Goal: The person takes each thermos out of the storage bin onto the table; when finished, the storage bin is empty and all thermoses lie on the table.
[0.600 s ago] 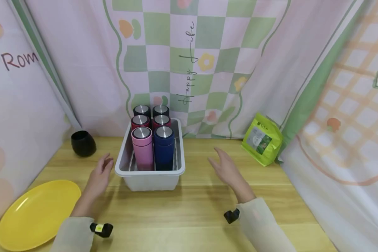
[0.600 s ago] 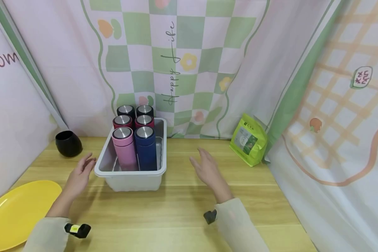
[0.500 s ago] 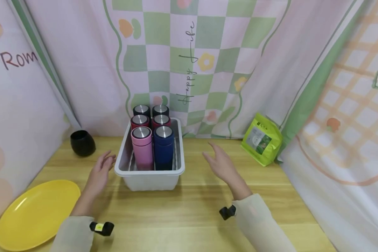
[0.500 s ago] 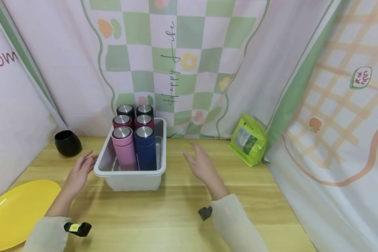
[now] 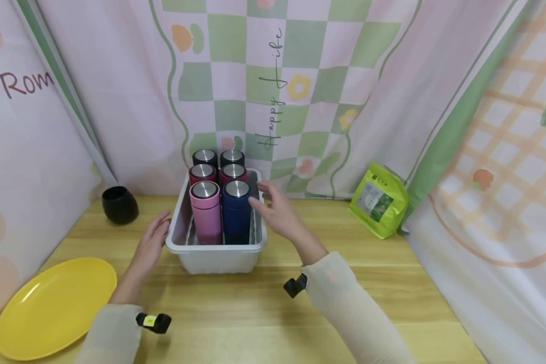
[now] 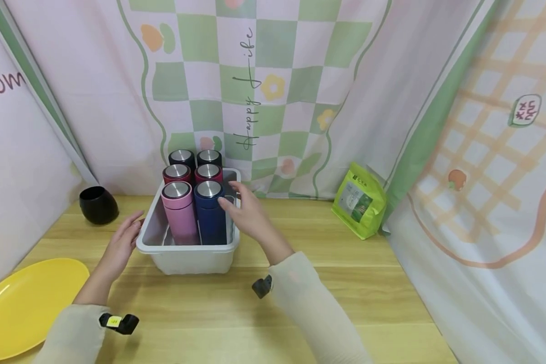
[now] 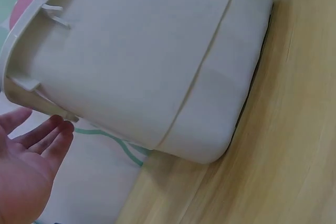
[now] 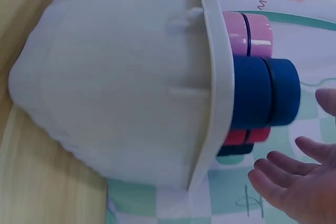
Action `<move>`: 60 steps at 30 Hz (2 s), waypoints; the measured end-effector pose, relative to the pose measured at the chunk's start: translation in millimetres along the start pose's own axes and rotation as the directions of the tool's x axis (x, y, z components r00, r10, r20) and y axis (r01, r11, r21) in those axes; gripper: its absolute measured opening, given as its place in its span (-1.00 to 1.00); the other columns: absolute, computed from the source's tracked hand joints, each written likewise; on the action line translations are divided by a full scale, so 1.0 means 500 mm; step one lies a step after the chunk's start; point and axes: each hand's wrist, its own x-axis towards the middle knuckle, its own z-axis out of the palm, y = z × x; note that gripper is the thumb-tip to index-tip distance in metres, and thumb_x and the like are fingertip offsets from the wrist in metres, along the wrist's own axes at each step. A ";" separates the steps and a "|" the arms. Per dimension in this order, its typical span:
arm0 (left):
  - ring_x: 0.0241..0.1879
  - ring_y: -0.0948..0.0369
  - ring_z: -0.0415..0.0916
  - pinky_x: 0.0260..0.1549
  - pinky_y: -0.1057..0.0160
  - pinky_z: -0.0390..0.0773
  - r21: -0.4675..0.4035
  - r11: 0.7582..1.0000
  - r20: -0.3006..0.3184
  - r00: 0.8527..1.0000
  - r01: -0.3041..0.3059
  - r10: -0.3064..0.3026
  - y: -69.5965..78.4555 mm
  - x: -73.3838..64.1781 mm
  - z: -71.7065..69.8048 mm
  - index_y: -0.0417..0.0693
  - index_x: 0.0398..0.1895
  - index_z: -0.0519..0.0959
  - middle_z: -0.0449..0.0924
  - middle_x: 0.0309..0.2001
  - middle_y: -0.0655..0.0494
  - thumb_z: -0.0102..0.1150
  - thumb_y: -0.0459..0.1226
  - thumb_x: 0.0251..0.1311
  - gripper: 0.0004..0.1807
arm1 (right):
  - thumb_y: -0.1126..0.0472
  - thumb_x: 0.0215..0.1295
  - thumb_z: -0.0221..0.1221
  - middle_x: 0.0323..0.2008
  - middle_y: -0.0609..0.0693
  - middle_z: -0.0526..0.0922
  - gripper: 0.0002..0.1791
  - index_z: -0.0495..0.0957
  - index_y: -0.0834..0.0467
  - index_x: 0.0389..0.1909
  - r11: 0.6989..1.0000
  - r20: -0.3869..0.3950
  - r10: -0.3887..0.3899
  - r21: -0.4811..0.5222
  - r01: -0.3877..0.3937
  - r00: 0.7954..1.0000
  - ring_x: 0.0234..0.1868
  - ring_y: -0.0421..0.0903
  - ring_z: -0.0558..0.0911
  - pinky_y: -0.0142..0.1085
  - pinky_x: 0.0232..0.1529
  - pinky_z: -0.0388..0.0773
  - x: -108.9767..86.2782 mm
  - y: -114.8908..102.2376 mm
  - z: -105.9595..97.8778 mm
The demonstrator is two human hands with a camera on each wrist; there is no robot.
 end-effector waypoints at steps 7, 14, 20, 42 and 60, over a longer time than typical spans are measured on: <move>0.34 -0.08 0.13 0.29 0.01 0.16 -0.007 1.000 0.011 0.999 0.030 -0.030 -0.001 0.005 0.004 -0.26 0.50 0.05 0.08 0.43 -0.30 -0.33 -0.22 0.55 -0.45 | 0.00 0.32 0.24 0.32 0.16 0.36 -0.29 0.22 0.10 0.41 0.997 -0.010 0.074 0.036 -0.074 0.997 0.26 0.11 0.39 -0.04 0.21 0.36 0.019 -0.016 0.036; 0.37 -0.01 0.06 0.30 0.05 0.14 -0.023 0.998 0.010 0.998 0.066 -0.066 -0.003 0.008 0.006 -0.21 0.50 0.09 0.04 0.48 -0.16 -0.26 -0.27 0.53 -0.47 | -0.06 0.22 0.32 0.34 0.15 0.32 -0.20 0.21 0.01 0.43 0.994 -0.050 0.102 0.039 -0.100 0.994 0.28 0.10 0.37 -0.04 0.20 0.36 0.034 -0.014 0.063; 0.33 0.10 0.10 0.15 0.39 0.28 -0.147 0.986 -0.002 0.997 0.078 -0.079 -0.006 0.011 0.015 -0.25 0.49 0.07 0.03 0.48 -0.15 -0.23 -0.32 0.50 -0.46 | -0.03 0.14 0.38 0.33 0.15 0.33 -0.18 0.26 0.02 0.39 0.993 -0.109 0.111 0.057 -0.106 0.988 0.28 0.11 0.38 -0.08 0.21 0.36 0.043 -0.003 0.076; 0.25 0.20 0.15 0.03 0.45 0.33 -0.252 0.965 -0.022 0.996 0.077 -0.085 -0.011 0.007 0.023 -0.33 0.47 0.04 0.01 0.47 -0.21 -0.19 -0.33 0.49 -0.44 | 0.01 0.05 0.43 0.06 0.03 0.53 -0.28 0.48 0.07 0.27 0.999 -0.268 -0.048 -0.018 0.045 0.962 -0.18 -0.04 0.49 -0.20 -0.20 0.47 0.043 -0.018 0.067; 0.32 0.13 0.10 0.09 0.42 0.29 -0.234 0.969 -0.024 0.996 0.081 -0.089 -0.009 0.006 0.023 -0.33 0.47 0.02 -0.03 0.49 -0.19 -0.22 -0.36 0.47 -0.44 | 0.02 0.07 0.44 0.11 0.01 0.52 -0.30 0.48 0.02 0.28 0.989 -0.281 -0.018 0.136 0.059 0.960 -0.03 -0.03 0.56 -0.18 -0.17 0.59 0.032 -0.141 -0.066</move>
